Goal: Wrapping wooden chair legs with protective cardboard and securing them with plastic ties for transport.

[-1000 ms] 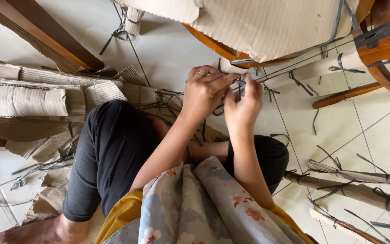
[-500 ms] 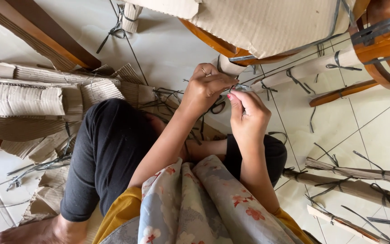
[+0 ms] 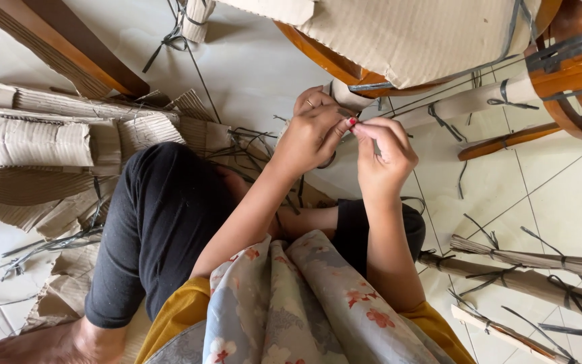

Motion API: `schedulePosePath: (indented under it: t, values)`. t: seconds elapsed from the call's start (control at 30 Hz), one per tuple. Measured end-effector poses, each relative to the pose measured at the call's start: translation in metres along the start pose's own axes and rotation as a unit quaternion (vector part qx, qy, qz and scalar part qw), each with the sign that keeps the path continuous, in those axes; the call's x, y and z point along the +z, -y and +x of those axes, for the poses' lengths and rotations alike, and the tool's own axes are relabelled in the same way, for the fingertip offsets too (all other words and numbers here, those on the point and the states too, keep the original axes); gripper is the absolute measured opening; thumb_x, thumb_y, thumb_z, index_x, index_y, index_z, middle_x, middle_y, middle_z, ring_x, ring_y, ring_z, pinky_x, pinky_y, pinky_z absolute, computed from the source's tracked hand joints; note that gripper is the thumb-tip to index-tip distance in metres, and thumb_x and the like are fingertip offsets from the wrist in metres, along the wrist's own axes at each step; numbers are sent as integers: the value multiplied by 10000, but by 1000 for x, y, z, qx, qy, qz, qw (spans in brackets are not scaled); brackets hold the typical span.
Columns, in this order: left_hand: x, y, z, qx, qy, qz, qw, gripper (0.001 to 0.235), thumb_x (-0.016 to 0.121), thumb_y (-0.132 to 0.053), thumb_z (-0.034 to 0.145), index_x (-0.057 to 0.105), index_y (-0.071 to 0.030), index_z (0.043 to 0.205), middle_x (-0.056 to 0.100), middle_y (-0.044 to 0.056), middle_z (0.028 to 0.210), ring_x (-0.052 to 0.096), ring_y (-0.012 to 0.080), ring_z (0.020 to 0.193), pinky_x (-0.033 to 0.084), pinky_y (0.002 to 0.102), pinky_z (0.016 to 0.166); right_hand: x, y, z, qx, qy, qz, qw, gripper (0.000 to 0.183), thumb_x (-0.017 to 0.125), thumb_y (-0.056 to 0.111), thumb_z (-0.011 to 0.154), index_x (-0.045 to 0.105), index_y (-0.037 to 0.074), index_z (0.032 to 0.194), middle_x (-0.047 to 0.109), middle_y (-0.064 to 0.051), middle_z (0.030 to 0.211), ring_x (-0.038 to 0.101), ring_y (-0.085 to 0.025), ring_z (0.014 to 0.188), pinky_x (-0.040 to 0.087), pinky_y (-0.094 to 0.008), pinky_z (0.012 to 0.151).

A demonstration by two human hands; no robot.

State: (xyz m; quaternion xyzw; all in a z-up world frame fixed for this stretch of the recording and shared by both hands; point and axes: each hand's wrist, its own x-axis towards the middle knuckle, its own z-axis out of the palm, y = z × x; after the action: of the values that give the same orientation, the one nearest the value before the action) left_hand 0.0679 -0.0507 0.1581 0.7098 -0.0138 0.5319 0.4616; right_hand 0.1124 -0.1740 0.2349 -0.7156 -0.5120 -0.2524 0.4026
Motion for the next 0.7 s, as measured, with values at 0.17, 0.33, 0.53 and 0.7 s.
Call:
schedulePosePath:
  t: [0.17, 0.33, 0.53, 0.7]
  values:
    - [-14, -23, 17, 9, -1, 116, 993, 155, 678, -167, 995, 644, -89, 865, 658, 43, 708, 617, 241, 978, 345, 562, 1073, 8, -10, -7, -35, -16, 1, 999, 144, 749, -78, 945, 796, 42, 882, 685, -54, 823, 670, -223, 718, 562, -341, 659]
    - [-15, -29, 21, -7, 7, 172, 985, 60, 640, -114, 1007, 606, -64, 1012, 604, 7, 628, 595, 217, 995, 319, 572, 1081, 13, -18, -14, -76, -31, -43, 996, 217, 668, -57, 994, 821, 61, 895, 634, -38, 815, 617, -197, 679, 530, -335, 631]
    - [-33, -30, 27, -22, -9, 206, 978, 106, 653, -167, 1011, 604, -129, 1097, 687, -23, 799, 541, 214, 1023, 370, 508, 1029, 7, -24, -15, -25, 50, -56, 997, 136, 612, -58, 1020, 701, 30, 968, 495, -58, 854, 597, -288, 761, 531, -397, 692]
    - [-59, -43, 34, -273, 127, -80, 950, 426, 560, -438, 1035, 738, -53, 997, 748, 223, 831, 725, 486, 868, 575, 582, 833, 0, -19, -10, 134, 121, 92, 979, 90, 628, -103, 991, 675, -26, 993, 513, -120, 850, 625, -296, 781, 554, -393, 732]
